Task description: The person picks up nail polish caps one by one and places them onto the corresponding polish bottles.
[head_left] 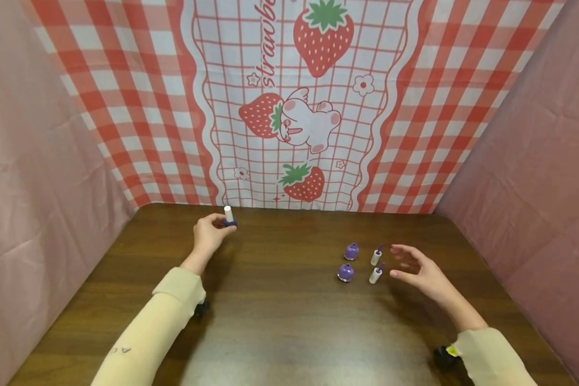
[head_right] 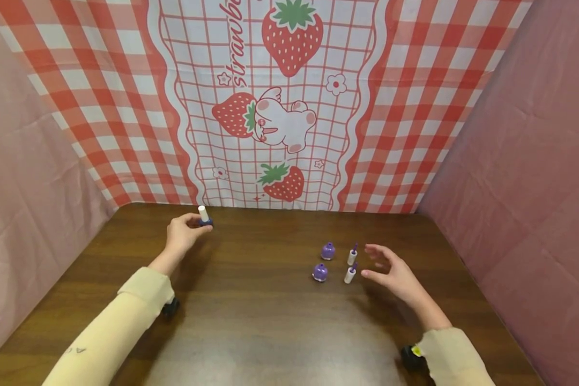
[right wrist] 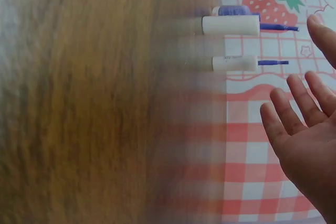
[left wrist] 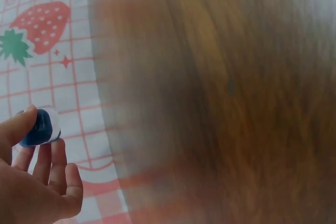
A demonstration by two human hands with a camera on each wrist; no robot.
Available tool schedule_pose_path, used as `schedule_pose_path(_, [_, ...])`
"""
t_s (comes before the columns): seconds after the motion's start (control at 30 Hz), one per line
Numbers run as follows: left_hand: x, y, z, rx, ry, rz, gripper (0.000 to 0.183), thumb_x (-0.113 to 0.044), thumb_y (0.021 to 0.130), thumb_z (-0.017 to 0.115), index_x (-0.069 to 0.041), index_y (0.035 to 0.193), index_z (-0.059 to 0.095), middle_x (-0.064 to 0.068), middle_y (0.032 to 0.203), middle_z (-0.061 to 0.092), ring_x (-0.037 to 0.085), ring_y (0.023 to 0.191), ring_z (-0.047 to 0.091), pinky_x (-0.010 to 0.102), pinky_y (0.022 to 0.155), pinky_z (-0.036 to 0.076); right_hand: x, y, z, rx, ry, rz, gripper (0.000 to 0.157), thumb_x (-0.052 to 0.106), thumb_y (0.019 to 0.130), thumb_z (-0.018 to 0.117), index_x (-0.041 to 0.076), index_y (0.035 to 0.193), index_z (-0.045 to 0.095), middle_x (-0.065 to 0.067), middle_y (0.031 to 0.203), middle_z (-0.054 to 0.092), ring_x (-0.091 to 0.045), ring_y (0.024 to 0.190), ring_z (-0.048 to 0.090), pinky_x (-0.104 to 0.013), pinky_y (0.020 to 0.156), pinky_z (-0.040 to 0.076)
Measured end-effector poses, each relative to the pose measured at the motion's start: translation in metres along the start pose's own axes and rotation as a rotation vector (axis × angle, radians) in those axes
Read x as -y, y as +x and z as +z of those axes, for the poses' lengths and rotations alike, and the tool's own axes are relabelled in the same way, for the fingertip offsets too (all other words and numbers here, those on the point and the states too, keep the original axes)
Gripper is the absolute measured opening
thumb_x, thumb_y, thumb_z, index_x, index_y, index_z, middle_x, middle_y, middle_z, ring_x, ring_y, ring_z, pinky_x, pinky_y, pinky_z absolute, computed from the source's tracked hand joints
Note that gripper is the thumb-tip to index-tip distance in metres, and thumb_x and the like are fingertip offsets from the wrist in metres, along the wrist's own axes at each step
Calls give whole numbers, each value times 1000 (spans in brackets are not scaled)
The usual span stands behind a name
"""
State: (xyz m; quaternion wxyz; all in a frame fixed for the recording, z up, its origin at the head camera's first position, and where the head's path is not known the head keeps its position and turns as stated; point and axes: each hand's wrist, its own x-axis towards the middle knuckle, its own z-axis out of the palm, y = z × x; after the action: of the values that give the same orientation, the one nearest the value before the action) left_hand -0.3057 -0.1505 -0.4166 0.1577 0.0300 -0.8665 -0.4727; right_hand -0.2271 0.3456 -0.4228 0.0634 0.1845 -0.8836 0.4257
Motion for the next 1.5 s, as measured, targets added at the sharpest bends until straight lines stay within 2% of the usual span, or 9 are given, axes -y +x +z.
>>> schedule_pose_path(0.2, [8, 8, -1, 33, 60, -2, 35, -20, 72, 74, -1, 99, 63, 18, 95, 65, 32, 93, 57, 43, 84, 43, -13, 4, 2, 125, 26, 46, 55, 20, 77, 69, 3, 123, 46, -14, 117, 53, -16, 101, 53, -23, 81, 47])
schedule_pose_path(0.33, [13, 11, -2, 52, 86, -11, 35, -19, 72, 74, -1, 99, 63, 19, 95, 65, 33, 95, 54, 44, 86, 40, -20, 9, 7, 195, 67, 43, 52, 19, 77, 69, 0, 119, 47, -16, 112, 56, -19, 98, 55, -26, 79, 49])
schedule_pose_path(0.53, [19, 14, -1, 106, 123, -42, 36, -22, 72, 74, -2, 100, 63, 18, 99, 64, 34, 100, 51, 46, 91, 36, -23, 14, 14, 216, 98, 44, 47, 17, 77, 69, -2, 115, 49, -18, 108, 56, -12, 91, 56, -22, 72, 49])
schedule_pose_path(0.7, [23, 16, 0, 136, 142, -65, 36, -21, 72, 74, -1, 100, 63, 19, 100, 63, 35, 101, 50, 47, 92, 35, -24, 18, 20, 240, 112, 11, 46, 14, 77, 69, -6, 113, 49, -21, 106, 56, -11, 88, 56, -23, 70, 50])
schedule_pose_path(0.83, [24, 16, 2, 150, 152, -81, 36, -21, 72, 74, -1, 99, 63, 19, 99, 63, 34, 99, 51, 45, 88, 38, -23, 20, 22, 236, 100, 7, 44, 14, 76, 70, -6, 111, 50, -21, 105, 57, -12, 86, 56, -22, 69, 50])
schedule_pose_path(1.2, [25, 17, 2, 184, 191, -118, 36, -20, 72, 74, 0, 99, 63, 19, 101, 62, 35, 101, 48, 45, 87, 39, -24, 24, 28, 184, -17, -26, 27, 16, 73, 73, 4, 93, 59, -4, 82, 61, -5, 73, 56, -21, 59, 48])
schedule_pose_path(1.33, [25, 17, 3, 188, 195, -105, 37, -20, 71, 74, 1, 99, 63, 19, 101, 62, 35, 100, 49, 44, 87, 39, -12, 22, 27, 170, -70, -46, 23, 11, 72, 73, 5, 89, 59, -4, 80, 61, -4, 71, 55, -20, 59, 46])
schedule_pose_path(1.5, [23, 14, 2, 188, 193, -85, 36, -19, 71, 75, 2, 98, 63, 19, 99, 63, 34, 97, 52, 43, 85, 41, 8, 20, 26, 153, -95, -54, 21, 6, 71, 73, 4, 87, 60, -9, 79, 61, -12, 70, 55, -22, 58, 46])
